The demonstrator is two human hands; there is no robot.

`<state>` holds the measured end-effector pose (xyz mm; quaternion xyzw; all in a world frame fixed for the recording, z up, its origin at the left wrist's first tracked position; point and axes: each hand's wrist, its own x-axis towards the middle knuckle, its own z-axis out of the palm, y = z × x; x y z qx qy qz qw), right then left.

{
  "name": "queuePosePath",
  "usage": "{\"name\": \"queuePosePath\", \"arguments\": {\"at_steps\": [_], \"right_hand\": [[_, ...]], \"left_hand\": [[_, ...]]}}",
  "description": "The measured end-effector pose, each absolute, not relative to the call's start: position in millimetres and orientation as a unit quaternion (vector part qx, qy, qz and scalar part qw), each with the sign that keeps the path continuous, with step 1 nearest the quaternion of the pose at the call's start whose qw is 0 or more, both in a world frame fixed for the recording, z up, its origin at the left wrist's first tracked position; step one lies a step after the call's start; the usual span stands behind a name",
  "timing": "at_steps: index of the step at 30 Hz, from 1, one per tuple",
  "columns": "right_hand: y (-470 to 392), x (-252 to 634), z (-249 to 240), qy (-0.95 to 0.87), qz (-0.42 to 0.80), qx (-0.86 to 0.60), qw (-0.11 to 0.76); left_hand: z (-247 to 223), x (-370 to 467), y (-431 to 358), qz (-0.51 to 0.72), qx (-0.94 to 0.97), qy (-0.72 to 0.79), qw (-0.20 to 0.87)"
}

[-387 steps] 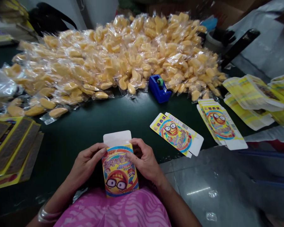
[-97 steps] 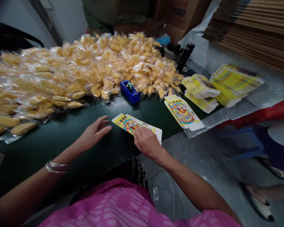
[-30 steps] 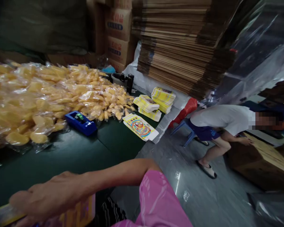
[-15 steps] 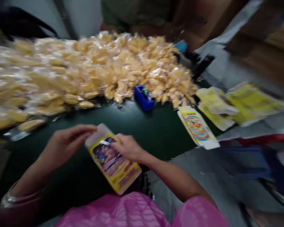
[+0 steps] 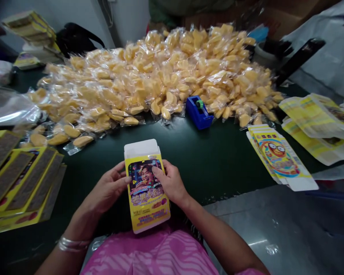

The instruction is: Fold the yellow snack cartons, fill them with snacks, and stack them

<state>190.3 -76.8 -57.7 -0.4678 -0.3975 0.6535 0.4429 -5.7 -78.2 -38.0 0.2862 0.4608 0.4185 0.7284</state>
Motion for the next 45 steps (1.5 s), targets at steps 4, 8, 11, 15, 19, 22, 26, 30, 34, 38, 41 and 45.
{"name": "queuePosePath", "arguments": {"at_steps": [4, 8, 11, 15, 19, 22, 26, 30, 34, 38, 41, 45], "right_hand": [[-78.1, 197.0, -51.3, -0.375, 0.699, -0.426, 0.435], [-71.7, 215.7, -47.1, -0.365, 0.759, -0.33, 0.426], [-68.6, 222.5, -52.9, -0.357, 0.753, -0.328, 0.445], [-68.2, 221.0, -61.3, -0.359, 0.699, -0.367, 0.498], [-68.0, 225.5, -61.3, -0.423, 0.678, -0.368, 0.475], [-70.5, 233.1, -63.0, -0.457, 0.682, -0.381, 0.425], [-79.1, 237.2, -67.7, -0.447, 0.702, -0.396, 0.388], [-86.2, 230.3, -68.1, -0.43, 0.673, -0.438, 0.413], [-85.6, 221.3, -67.7, -0.44, 0.615, -0.487, 0.438], [-77.8, 219.4, -68.2, -0.461, 0.563, -0.502, 0.468], [-71.5, 222.6, -69.8, -0.442, 0.568, -0.504, 0.477], [-68.8, 230.3, -71.0, -0.434, 0.617, -0.461, 0.468]], "left_hand": [[-41.0, -4.6, -77.4, 0.416, 0.332, 0.468, 0.706], [-34.9, -5.4, -78.2, 0.395, 0.381, 0.476, 0.687], [-29.9, -0.5, -83.0, 0.425, 0.388, 0.508, 0.641], [-28.9, 1.0, -86.4, 0.441, 0.417, 0.524, 0.597], [-28.1, -10.6, -84.4, 0.386, 0.443, 0.5, 0.637], [-29.1, -16.0, -85.8, 0.346, 0.423, 0.491, 0.679], [-35.9, -14.2, -90.7, 0.342, 0.412, 0.542, 0.647], [-43.7, -13.7, -89.0, 0.323, 0.429, 0.577, 0.616], [-50.0, -11.2, -81.2, 0.341, 0.401, 0.593, 0.609], [-55.5, -0.7, -73.3, 0.4, 0.345, 0.594, 0.607], [-56.0, 4.7, -67.5, 0.437, 0.309, 0.576, 0.618], [-46.7, 2.0, -62.2, 0.381, 0.397, 0.574, 0.607]]}}
